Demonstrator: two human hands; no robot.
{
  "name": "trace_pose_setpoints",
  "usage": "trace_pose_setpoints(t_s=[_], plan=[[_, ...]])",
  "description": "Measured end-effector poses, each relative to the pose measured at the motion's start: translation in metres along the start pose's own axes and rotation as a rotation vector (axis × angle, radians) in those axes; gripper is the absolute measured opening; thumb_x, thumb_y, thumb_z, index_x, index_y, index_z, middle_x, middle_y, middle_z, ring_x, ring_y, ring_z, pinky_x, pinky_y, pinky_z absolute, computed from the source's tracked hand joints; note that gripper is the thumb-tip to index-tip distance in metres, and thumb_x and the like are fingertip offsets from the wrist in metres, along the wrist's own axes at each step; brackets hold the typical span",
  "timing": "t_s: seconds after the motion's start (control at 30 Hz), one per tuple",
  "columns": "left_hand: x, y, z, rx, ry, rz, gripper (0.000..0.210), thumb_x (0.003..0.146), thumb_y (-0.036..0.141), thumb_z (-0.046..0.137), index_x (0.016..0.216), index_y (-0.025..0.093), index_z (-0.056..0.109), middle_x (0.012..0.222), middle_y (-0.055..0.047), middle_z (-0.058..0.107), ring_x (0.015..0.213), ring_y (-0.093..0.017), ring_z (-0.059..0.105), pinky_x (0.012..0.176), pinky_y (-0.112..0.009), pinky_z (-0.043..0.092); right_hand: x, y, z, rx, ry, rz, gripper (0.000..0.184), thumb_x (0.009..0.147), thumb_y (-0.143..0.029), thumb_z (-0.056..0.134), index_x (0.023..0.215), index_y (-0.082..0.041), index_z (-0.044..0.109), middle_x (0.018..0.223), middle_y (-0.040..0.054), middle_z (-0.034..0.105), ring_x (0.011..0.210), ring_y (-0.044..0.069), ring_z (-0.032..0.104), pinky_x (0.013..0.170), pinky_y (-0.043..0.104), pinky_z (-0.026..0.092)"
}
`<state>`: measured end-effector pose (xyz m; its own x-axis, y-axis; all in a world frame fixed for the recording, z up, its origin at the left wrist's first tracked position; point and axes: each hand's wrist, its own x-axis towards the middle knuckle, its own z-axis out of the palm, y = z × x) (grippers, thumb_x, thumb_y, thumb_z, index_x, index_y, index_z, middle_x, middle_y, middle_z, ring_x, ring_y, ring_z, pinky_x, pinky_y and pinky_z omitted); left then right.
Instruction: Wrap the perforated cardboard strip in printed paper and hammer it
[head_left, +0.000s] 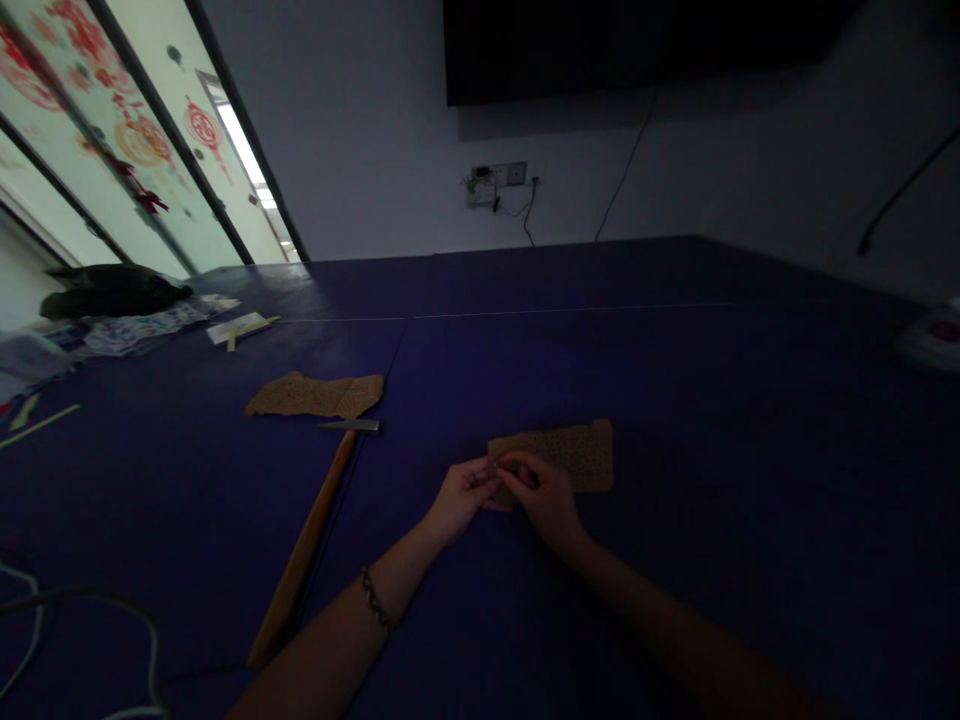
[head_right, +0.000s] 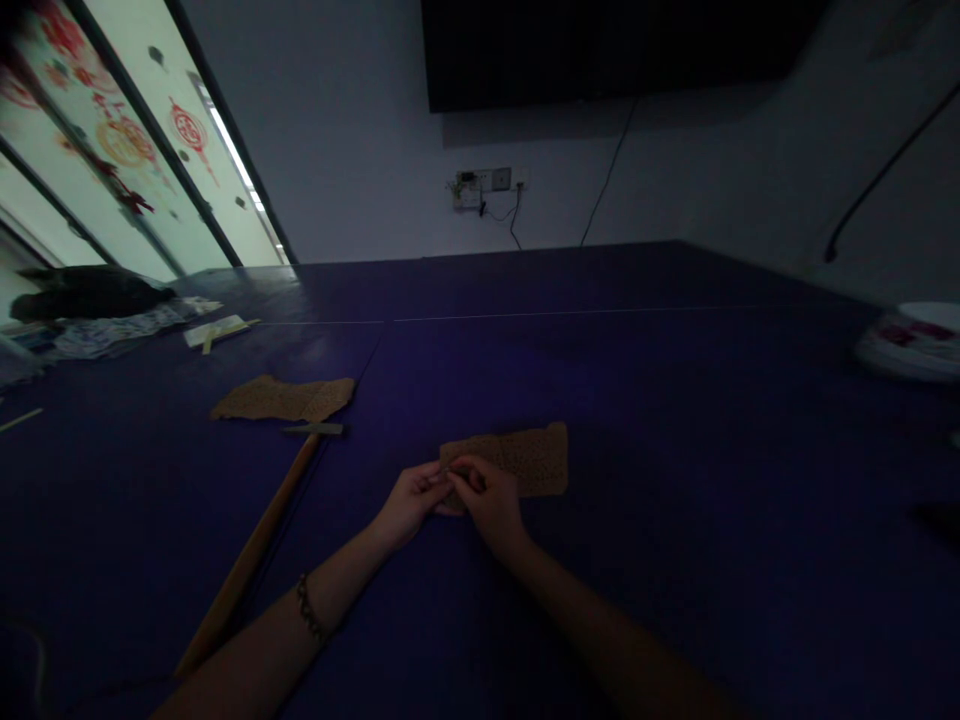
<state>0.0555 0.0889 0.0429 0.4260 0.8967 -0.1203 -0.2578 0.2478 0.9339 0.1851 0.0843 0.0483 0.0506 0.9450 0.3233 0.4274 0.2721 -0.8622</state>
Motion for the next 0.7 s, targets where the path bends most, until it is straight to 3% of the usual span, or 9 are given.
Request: trace_pose_setpoints(t_s=[0.4,0.53,0.7], plan=[[0.0025,-0.0055,-0.0013,0.02,-0.047,0.006,0.042,0.062,0.034,0.066,0.098,0.013,0.059,0.085,-0.007,0.065,0.078,-0.018,0.06,0.07,-0.031,0.047,-0.0022,0.0033,0.0021,-0.017,-0.031,-0.011,0.01,0.066,-0.025,0.053,0.061,-0.019,0.059,0.043,-0.0073,0.034,0.042,0.009,0.036,0.043,0.021,0.029],[0.003,-0.0071,-0.002,0.015,-0.046,0.019,0.04,0.062,0.033,0.066,0.096,0.014,0.059,0.085,-0.007,0.065,0.079,-0.018,0.06,0.071,-0.031,0.047,-0.0021,0.0034,0.0028,-0.024,0.001,-0.005,0.009,0.064,-0.025,0.055,0.066,-0.018,0.06,0.045,-0.0074,0.035,0.042,0.009,0.038,0.045,0.021,0.031],[0.0022,-0.0058,0.0005,0.032,-0.046,0.025,0.036,0.063,0.034,0.066,0.091,0.012,0.06,0.082,-0.006,0.065,0.076,-0.017,0.06,0.07,-0.03,0.047,-0.0009,0.0011,0.0014,-0.02,-0.049,-0.019,0.011,0.066,-0.024,0.052,0.066,-0.018,0.061,0.045,-0.0063,0.038,0.043,0.009,0.037,0.045,0.021,0.03]])
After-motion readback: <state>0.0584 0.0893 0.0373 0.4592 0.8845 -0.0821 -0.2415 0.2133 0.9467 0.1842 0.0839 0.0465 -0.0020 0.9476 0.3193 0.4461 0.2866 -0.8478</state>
